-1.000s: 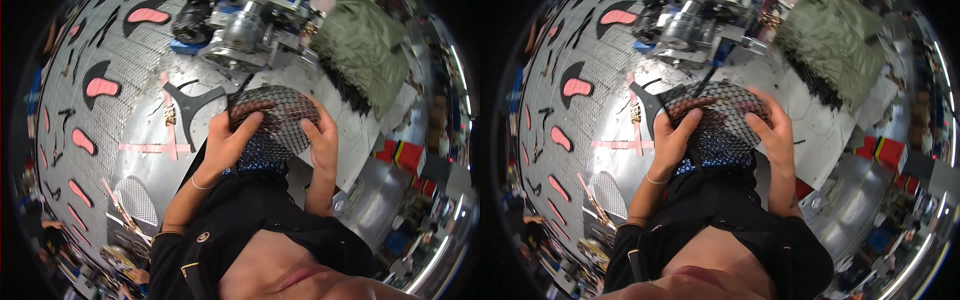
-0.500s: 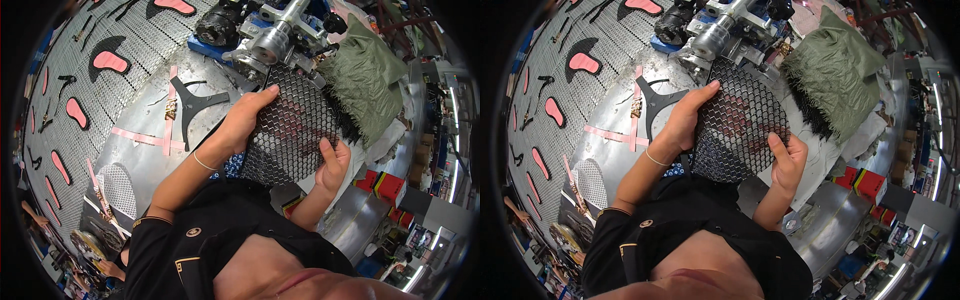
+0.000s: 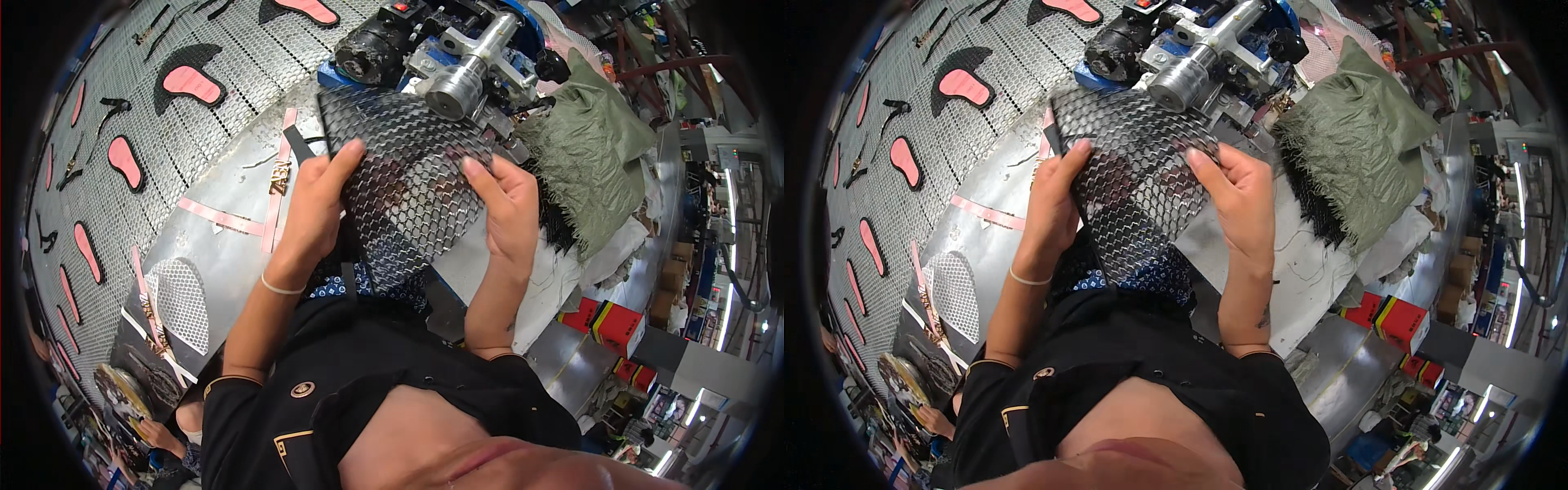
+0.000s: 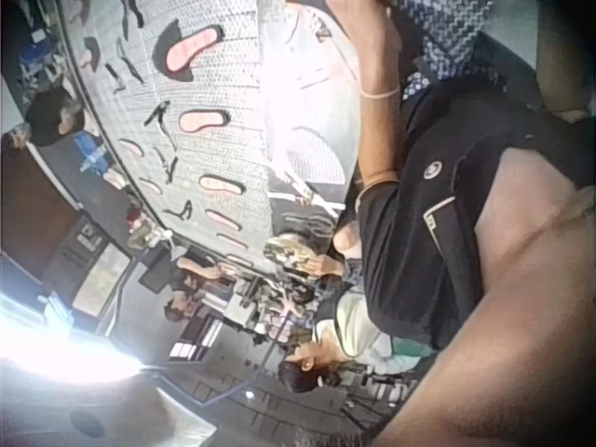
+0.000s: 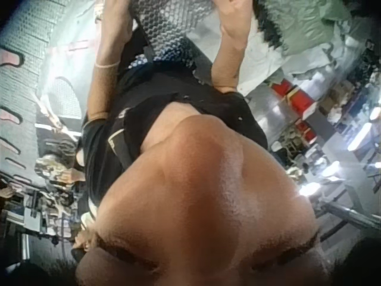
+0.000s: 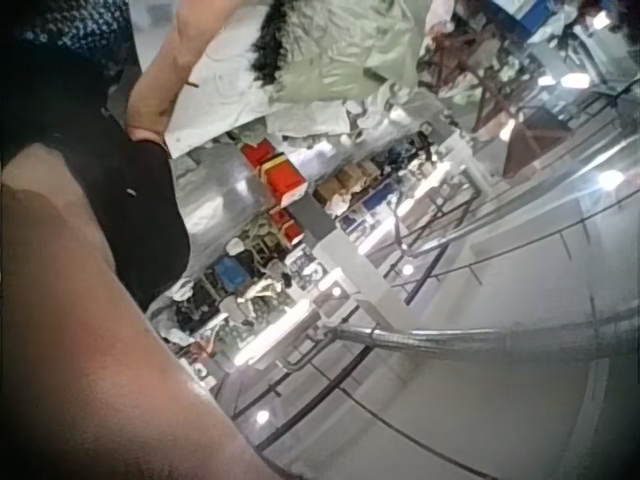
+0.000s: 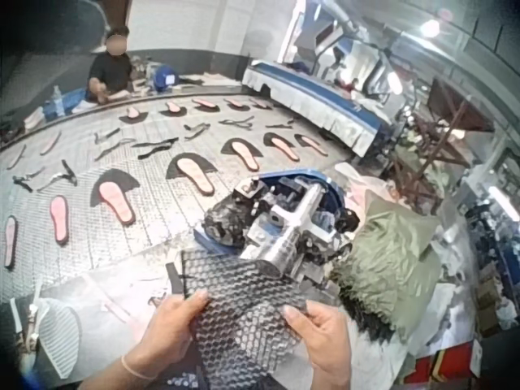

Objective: The person is assembling parts of a shoe by placing mesh components onto shoe sole pieces on a rotating assembly wheel.

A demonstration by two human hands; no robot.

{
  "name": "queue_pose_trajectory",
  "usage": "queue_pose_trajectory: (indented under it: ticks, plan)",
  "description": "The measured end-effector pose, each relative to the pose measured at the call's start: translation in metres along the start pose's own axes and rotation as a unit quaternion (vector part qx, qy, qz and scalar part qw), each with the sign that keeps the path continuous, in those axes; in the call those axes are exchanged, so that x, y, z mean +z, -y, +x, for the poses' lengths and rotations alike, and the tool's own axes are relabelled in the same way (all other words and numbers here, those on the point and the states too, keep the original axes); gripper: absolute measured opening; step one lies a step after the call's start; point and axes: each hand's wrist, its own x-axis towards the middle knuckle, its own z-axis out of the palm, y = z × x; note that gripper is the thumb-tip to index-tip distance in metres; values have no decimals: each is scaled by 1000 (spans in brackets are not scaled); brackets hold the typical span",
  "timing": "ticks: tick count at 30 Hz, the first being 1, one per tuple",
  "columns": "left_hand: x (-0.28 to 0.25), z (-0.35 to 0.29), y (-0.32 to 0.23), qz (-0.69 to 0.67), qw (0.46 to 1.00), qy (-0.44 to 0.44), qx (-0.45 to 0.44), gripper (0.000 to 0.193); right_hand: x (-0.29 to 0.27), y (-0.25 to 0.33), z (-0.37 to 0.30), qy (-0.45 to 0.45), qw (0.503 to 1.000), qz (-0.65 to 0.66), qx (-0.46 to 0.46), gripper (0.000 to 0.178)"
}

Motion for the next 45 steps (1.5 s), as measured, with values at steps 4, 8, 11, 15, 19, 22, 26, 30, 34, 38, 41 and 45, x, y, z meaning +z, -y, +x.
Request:
queue_pose_trajectory:
  ticks: [4,8,11,15,19,22,26,30,34,38,41,45]
  plan:
    - [-7,-32,15,66,996,-45,46,43,-6,-11,8,21,998,-55,-7,16]
    - [6,-67,31,17,994,87,-66,56,-10,-1,-2,-1,998,-60,19,16]
    - [15,-71,42,12,984,151,-91,60,-24,2,-7,-38,995,-89,-2,16]
    - [17,-67,50,-26,989,135,-44,61,-21,10,-10,-55,995,-78,-29,18]
    - [15,-66,51,-34,996,75,-42,59,-12,12,-14,-39,993,-103,-45,21]
    - [16,-63,50,-66,994,59,-56,58,8,7,-20,-15,995,-72,-73,21]
    - [7,-62,48,-94,994,60,3,58,37,-3,-31,66,990,-90,-84,18]
    - [-10,-70,49,-20,997,-18,76,61,48,-14,-40,80,981,-113,-133,23]
    - [-30,-82,37,248,945,-23,214,68,48,-18,-42,124,986,-6,-108,29]
    - [-55,-75,34,491,741,13,458,41,52,-49,-41,167,969,177,-43,45]
    - [-55,-78,31,501,741,15,448,35,37,-67,-59,138,949,284,15,44]
    - [-50,-82,26,570,704,12,423,32,33,-54,-62,169,907,386,-19,49]
